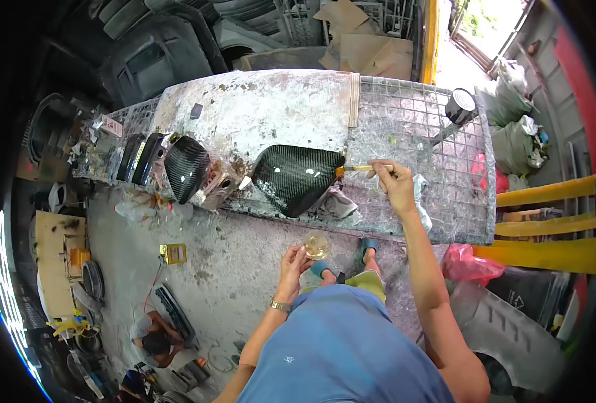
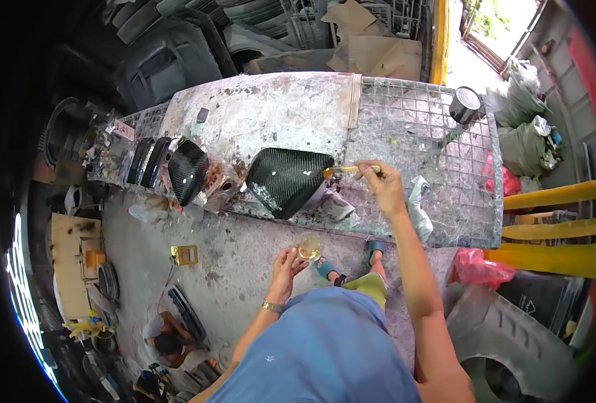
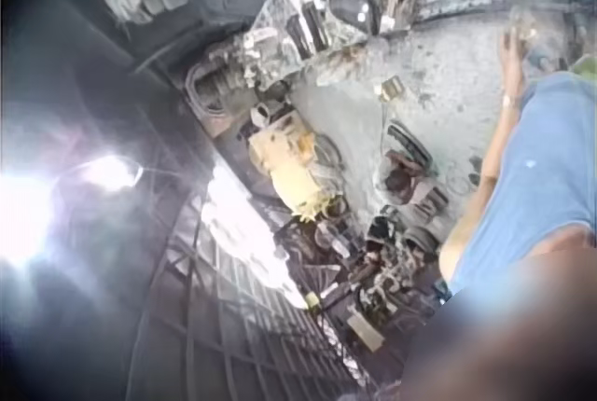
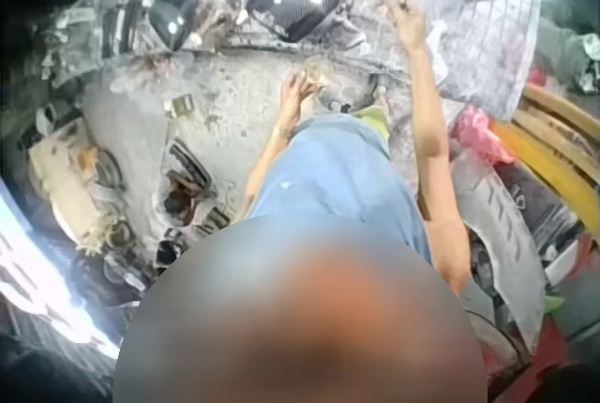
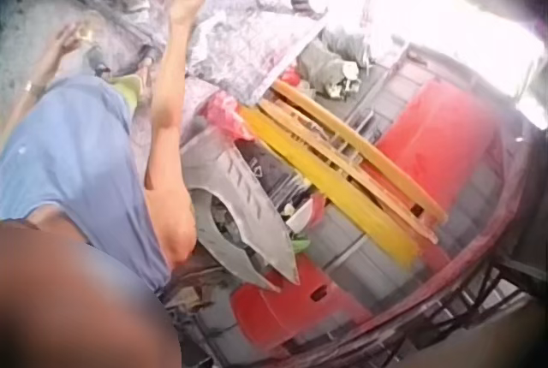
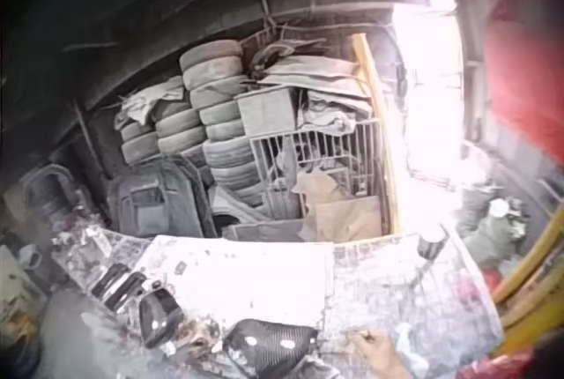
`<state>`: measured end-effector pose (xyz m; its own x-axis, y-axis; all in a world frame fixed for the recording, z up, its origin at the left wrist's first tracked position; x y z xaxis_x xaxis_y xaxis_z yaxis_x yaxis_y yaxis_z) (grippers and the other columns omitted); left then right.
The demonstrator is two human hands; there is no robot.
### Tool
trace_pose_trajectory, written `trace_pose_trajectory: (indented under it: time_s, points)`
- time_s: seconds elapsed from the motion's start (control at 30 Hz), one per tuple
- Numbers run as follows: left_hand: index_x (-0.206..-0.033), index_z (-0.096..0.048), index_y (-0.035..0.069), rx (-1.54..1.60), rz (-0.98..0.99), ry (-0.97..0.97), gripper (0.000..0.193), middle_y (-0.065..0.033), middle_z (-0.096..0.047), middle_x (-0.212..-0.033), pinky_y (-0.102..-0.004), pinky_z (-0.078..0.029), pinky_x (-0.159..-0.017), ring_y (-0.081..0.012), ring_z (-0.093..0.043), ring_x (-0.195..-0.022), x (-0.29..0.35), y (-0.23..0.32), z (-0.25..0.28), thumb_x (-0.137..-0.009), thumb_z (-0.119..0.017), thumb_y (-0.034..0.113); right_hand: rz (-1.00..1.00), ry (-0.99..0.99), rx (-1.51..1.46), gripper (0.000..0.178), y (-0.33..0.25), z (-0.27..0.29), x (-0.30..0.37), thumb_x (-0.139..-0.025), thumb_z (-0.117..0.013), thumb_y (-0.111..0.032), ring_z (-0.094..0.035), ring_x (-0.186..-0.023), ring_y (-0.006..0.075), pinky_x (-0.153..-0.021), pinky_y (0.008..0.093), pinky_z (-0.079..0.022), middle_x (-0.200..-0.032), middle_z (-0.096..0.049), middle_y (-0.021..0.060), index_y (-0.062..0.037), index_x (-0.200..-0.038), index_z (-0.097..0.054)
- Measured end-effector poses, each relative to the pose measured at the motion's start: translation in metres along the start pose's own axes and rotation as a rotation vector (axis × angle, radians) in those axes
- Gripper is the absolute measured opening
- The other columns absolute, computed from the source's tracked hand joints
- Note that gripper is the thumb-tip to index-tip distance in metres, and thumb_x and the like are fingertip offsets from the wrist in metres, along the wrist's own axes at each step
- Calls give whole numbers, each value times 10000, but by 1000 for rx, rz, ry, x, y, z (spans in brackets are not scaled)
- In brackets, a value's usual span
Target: The recorder is applying a liquid coating to carbon fiber automotive side mirror covers using a small brush.
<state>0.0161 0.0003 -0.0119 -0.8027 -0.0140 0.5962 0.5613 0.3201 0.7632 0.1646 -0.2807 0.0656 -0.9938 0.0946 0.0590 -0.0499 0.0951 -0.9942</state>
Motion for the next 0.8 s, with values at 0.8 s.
trace_pose_trajectory:
  time_s: [0.8]
  points:
    - [-1134, -552, 45, 292, -137, 177, 274, -78, -616, -1121, -279, -565, -785, -159, -649, -944, -16, 11, -123, -961, -566, 256, -133, -311, -49, 201, -19, 26, -100, -943, -584, -187, -477, -512, 24, -414, 179, -358, -691, -620, 16, -10, -970, -675]
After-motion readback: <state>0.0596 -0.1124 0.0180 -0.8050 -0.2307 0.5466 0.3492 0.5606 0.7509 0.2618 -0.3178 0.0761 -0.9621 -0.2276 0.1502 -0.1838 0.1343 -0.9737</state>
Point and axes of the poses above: each hand's wrist, its own x-axis away from the middle knuckle, its own z-axis out of the back of the hand, y = z × x, the point moved 2 cm from there along -x, towards the middle knuckle
